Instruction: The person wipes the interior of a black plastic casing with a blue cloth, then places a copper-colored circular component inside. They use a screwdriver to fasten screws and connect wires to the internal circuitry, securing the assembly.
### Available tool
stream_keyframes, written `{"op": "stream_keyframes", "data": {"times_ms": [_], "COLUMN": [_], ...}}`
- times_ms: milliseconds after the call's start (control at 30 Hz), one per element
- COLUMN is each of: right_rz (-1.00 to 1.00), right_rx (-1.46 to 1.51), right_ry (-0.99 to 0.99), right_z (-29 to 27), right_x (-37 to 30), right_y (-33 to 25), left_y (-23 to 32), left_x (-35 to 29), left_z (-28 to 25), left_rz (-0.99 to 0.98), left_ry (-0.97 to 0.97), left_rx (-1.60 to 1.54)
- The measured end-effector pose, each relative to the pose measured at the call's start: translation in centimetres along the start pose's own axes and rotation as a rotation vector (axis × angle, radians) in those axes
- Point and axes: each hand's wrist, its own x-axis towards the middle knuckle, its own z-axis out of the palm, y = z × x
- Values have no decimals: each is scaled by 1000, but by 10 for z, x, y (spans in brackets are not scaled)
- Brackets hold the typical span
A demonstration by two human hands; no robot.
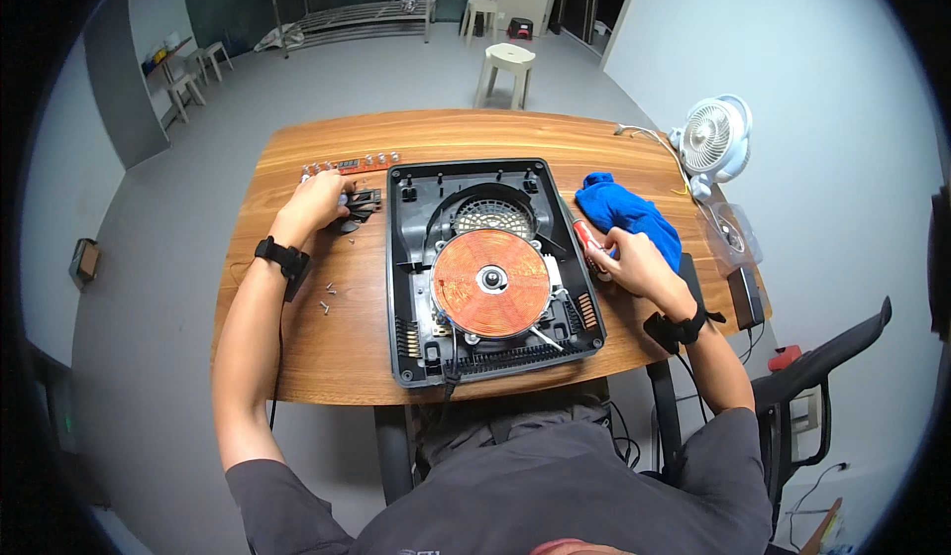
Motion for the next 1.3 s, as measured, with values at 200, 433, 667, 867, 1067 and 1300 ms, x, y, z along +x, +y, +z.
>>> {"op": "stream_keyframes", "data": {"times_ms": [200,433,667,867,1067,1300], "right_rz": [-104,-69,5,15,-8,-70], "right_rx": [-210,-127,-289,-312,-242,-100], "right_ry": [308,-47,-111,-111,-57,146], "right_z": [-36,6,27,32,31,-1], "right_x": [22,64,77,79,80,89], "right_y": [32,116,118,117,114,110], "left_y": [0,1,13,47,77,104], "left_x": [2,12,1,-3,-3,-2], "left_z": [1,-1,-35,-101,-148,-171], "left_rz": [-27,-39,-103,-106,53,181], "left_ry": [-37,-106,-76,7,142,295], "left_rx": [42,127,51,-4,-157,-125]}}
